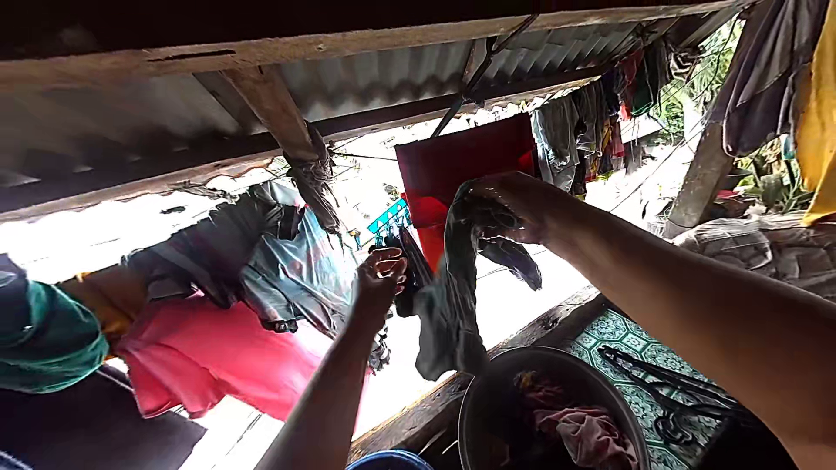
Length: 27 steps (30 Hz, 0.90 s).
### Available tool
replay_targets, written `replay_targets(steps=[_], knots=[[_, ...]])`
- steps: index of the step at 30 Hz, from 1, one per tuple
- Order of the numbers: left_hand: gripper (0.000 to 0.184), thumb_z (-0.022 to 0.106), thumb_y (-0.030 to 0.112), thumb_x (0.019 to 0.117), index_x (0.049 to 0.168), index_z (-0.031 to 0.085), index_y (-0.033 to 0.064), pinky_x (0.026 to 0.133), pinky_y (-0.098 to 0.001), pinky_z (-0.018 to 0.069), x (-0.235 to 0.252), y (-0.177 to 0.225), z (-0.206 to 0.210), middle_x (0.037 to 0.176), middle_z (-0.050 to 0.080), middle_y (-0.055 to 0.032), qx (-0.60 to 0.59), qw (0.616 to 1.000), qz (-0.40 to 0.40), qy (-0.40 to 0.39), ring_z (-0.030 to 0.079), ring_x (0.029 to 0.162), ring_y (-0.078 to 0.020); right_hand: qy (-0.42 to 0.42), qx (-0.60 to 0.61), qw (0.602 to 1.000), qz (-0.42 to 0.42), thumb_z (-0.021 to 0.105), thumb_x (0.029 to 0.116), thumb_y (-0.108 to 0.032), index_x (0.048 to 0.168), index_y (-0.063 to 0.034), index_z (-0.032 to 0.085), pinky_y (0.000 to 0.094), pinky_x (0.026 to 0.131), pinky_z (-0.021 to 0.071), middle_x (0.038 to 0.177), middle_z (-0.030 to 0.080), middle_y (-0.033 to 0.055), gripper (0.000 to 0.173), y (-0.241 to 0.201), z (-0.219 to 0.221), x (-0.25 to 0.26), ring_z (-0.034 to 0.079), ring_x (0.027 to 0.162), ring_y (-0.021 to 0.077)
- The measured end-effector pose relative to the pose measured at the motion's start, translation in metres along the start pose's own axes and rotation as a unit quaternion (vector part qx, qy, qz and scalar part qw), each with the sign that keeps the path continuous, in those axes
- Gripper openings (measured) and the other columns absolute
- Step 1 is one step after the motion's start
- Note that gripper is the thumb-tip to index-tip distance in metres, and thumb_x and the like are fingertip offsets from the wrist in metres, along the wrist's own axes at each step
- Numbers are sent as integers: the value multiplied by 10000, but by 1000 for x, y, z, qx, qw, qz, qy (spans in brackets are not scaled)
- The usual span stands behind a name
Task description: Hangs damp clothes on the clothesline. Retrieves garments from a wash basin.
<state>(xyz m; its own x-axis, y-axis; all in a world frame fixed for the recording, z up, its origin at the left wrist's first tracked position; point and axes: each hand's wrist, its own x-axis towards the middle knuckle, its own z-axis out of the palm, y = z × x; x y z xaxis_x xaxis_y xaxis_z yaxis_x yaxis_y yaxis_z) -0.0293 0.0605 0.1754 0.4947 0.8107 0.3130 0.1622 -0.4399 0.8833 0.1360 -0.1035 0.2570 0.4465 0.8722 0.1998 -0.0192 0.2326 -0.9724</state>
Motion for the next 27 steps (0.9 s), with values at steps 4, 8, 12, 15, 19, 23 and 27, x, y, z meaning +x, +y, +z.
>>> replay_targets(steps=[4, 8, 12, 15, 19, 23, 27], knots=[[511, 598, 262, 1002, 1458, 430, 104, 753, -365, 587, -35, 20, 37, 1149, 630, -103, -107, 988, 106, -37, 672, 901, -177, -55, -84, 994, 45, 489, 1050, -141, 1264, -60, 586, 272, 590, 561, 870, 609, 56, 249, -10, 16, 16, 630, 680, 129], [794, 751, 137, 936, 1572, 277, 169, 915, -489, 574, -54, 23, 55, 1442, 550, -158, -35, 989, 97, -105, 644, 1178, -310, -116, -95, 988, 40, 492, 987, -3, 1452, -64, 483, 196, 509, 504, 867, 598, 68, 469, -25, 18, 13, 568, 576, 84], [264, 576, 181, 1048, 1310, 582, 147, 723, -367, 590, -43, 6, 47, 1075, 688, -77, -103, 982, 91, -133, 686, 840, -187, -116, -206, 971, -20, 509, 982, 23, 1324, -63, 587, 160, 471, 421, 869, 645, 46, 361, -48, -13, 15, 508, 537, 33], [214, 468, 173, 1078, 1199, 628, 101, 756, -283, 589, -26, 6, 43, 968, 694, -5, -195, 966, 86, -143, 675, 834, -78, -55, -256, 965, -30, 540, 1038, -107, 1150, -83, 676, 178, 521, 502, 841, 679, 11, 178, -56, -40, 12, 599, 596, 36], [253, 623, 164, 1011, 1230, 653, 40, 879, -454, 537, -9, 12, 42, 1108, 687, -126, 35, 985, 166, -11, 663, 998, -218, 12, -200, 979, -26, 558, 1045, -163, 1042, -84, 655, 220, 580, 563, 790, 668, -2, 125, -44, -40, 4, 655, 648, 62], [314, 623, 221, 1014, 1238, 610, 2, 691, -394, 535, -40, 25, 57, 970, 650, -140, 61, 963, 238, 108, 636, 800, -216, 49, -36, 998, -24, 505, 1063, -199, 1081, -75, 601, 275, 593, 571, 817, 636, 37, 158, -30, -20, 8, 650, 669, 119], [756, 765, 346, 904, 1498, 386, 70, 914, -536, 551, -62, 11, 79, 1277, 625, -188, 78, 972, 220, -26, 654, 1111, -304, 32, 63, 997, -39, 530, 1058, -237, 1138, -93, 574, 305, 604, 565, 832, 604, 54, 171, -31, -1, 9, 631, 687, 149]])
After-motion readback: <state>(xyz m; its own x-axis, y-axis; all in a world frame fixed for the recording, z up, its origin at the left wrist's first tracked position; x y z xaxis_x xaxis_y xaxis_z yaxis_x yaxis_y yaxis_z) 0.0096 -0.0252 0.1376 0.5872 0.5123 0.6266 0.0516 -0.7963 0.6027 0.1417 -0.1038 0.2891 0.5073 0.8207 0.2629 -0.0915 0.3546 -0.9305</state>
